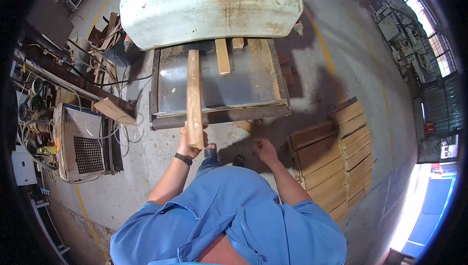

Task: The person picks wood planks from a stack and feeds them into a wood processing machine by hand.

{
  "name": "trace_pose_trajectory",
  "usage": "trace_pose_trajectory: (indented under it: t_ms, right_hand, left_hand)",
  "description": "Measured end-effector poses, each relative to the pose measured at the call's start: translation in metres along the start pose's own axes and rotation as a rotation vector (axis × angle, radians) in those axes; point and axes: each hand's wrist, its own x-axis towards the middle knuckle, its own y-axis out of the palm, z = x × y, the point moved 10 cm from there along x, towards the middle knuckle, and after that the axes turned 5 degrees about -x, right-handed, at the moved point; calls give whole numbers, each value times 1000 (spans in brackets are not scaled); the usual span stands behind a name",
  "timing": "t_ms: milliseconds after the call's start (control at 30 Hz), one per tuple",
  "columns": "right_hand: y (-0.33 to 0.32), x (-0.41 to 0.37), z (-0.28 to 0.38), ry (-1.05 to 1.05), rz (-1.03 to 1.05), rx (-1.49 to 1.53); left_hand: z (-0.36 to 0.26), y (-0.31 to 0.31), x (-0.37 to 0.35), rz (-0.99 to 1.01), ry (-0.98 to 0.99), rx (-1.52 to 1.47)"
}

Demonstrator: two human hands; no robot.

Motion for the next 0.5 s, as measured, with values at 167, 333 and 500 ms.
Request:
trace_pose_trajectory:
  t_ms: [167,333,500]
  right_hand:
    - [-6,-32,-46,33,7,-69]
    - [-8,-56,-85,71,16,-83]
    - [0,-63,-125,63,18,-121]
  left_hand:
    - [-23,-48,-2,-593,271,693]
    - [0,-64,11,-451,189,551]
    - [14,-6,-11,-244,87,291]
